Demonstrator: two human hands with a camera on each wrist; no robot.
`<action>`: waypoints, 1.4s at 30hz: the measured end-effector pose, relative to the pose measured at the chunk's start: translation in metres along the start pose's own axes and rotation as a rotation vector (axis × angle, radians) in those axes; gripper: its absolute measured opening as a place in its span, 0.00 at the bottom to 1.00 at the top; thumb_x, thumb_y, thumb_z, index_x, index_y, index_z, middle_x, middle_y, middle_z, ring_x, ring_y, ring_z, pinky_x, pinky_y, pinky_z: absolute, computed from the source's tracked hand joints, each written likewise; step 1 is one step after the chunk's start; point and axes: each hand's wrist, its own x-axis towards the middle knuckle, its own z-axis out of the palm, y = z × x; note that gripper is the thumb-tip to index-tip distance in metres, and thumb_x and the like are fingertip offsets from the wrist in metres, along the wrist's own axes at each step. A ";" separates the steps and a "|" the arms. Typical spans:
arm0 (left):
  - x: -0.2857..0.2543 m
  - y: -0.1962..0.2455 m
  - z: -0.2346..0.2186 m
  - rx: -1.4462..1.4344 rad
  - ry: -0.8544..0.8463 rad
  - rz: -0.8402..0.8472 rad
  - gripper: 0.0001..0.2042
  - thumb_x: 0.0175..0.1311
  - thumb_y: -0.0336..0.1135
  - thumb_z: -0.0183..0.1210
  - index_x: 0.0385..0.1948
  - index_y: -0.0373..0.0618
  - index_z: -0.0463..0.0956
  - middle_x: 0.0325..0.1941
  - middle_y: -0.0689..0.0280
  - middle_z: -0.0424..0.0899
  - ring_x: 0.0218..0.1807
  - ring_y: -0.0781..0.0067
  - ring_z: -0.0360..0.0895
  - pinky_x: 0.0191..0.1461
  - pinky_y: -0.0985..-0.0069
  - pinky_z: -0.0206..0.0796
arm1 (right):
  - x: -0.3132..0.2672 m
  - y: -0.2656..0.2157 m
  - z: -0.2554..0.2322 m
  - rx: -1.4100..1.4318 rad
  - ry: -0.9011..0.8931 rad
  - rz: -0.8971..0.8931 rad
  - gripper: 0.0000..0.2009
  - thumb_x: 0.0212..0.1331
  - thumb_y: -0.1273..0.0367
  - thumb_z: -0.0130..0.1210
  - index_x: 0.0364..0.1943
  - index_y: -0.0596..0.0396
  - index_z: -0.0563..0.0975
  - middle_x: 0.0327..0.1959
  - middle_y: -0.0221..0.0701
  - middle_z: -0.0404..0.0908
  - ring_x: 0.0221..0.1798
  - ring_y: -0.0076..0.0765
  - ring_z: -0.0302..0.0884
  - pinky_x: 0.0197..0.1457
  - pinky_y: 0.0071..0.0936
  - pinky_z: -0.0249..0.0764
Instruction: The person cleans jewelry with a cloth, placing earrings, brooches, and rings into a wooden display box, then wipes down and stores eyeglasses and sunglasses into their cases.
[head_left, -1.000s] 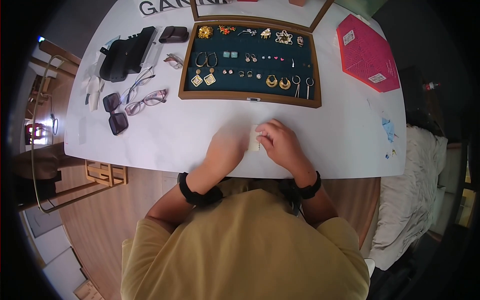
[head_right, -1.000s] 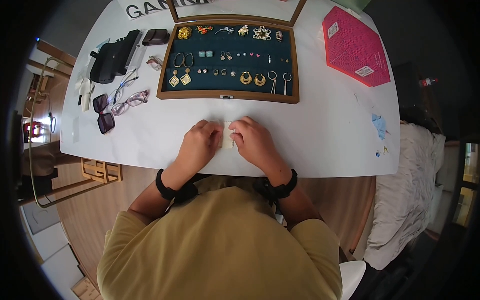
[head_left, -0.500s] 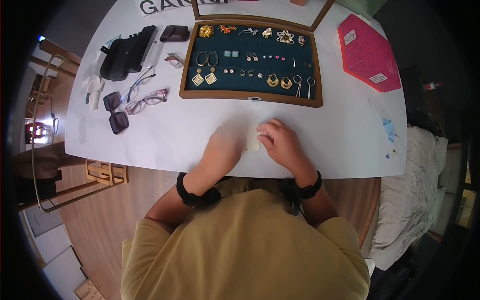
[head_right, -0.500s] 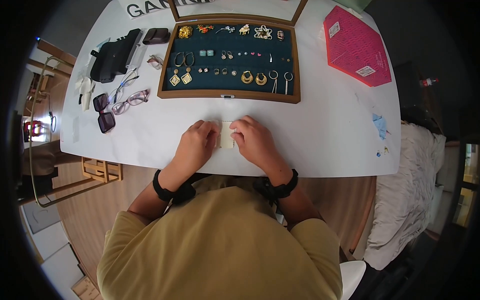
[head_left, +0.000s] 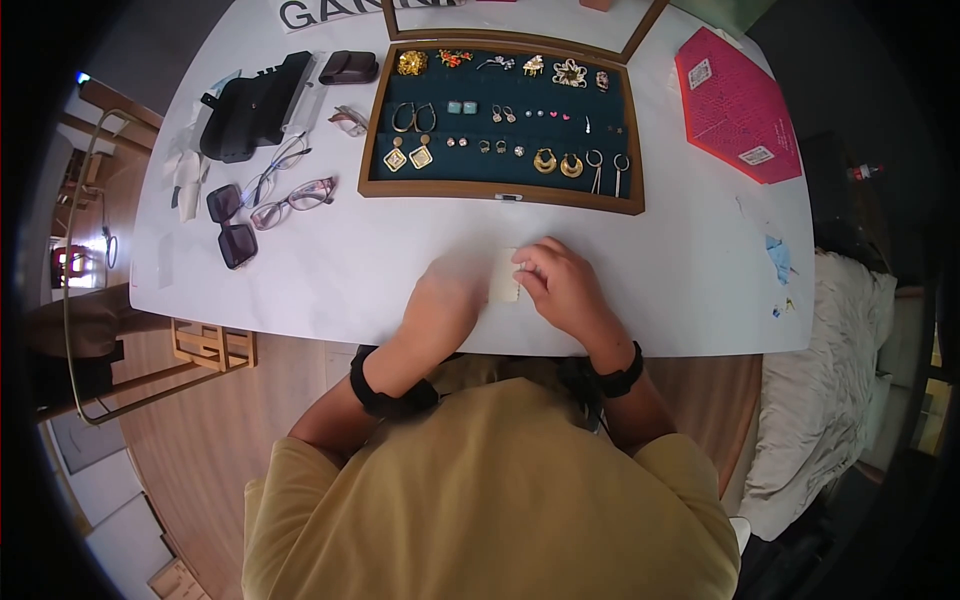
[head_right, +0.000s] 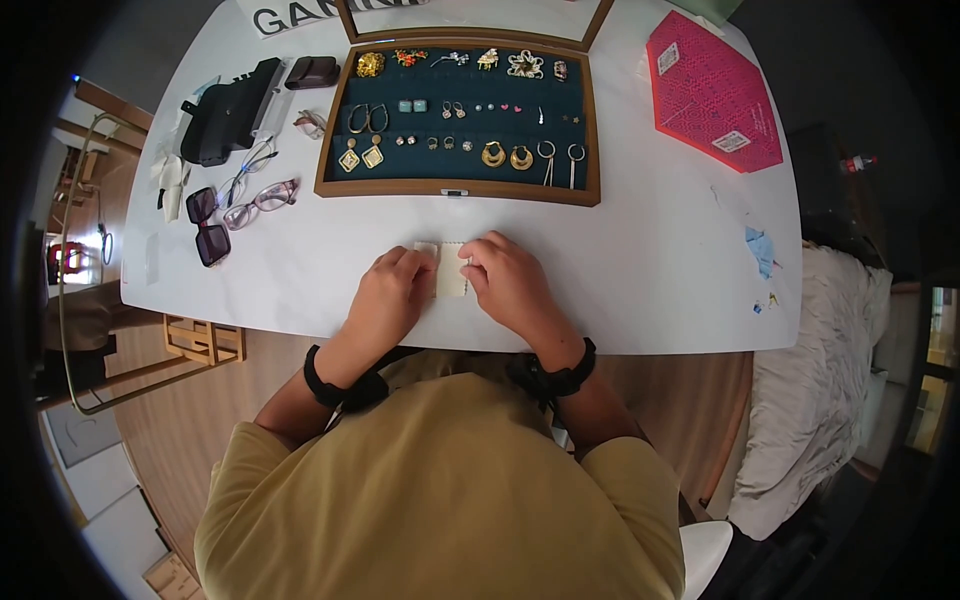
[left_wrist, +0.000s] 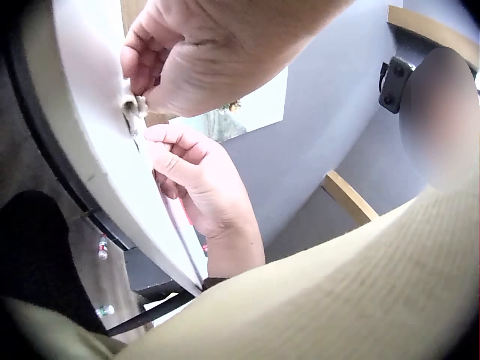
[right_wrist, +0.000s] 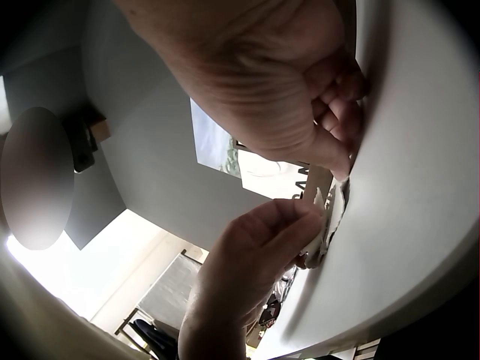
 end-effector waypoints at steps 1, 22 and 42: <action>0.000 0.000 -0.002 0.007 -0.001 -0.005 0.07 0.52 0.21 0.58 0.32 0.39 0.75 0.29 0.56 0.79 0.35 0.49 0.77 0.40 0.61 0.71 | 0.000 0.000 0.000 0.006 0.000 0.001 0.07 0.54 0.75 0.60 0.37 0.55 0.78 0.35 0.34 0.78 0.35 0.40 0.79 0.39 0.32 0.75; -0.008 -0.006 -0.009 -0.016 0.041 0.015 0.07 0.53 0.21 0.58 0.34 0.39 0.75 0.32 0.54 0.79 0.32 0.51 0.78 0.36 0.63 0.72 | 0.000 -0.002 -0.001 0.014 -0.009 0.019 0.07 0.54 0.74 0.60 0.37 0.55 0.78 0.34 0.34 0.78 0.34 0.37 0.79 0.39 0.30 0.74; 0.010 -0.009 0.004 -0.010 0.118 0.074 0.06 0.53 0.22 0.59 0.33 0.40 0.76 0.30 0.55 0.79 0.32 0.50 0.78 0.36 0.63 0.72 | 0.001 -0.003 -0.002 0.030 0.007 0.002 0.06 0.54 0.75 0.60 0.36 0.55 0.78 0.33 0.34 0.77 0.33 0.38 0.78 0.38 0.30 0.74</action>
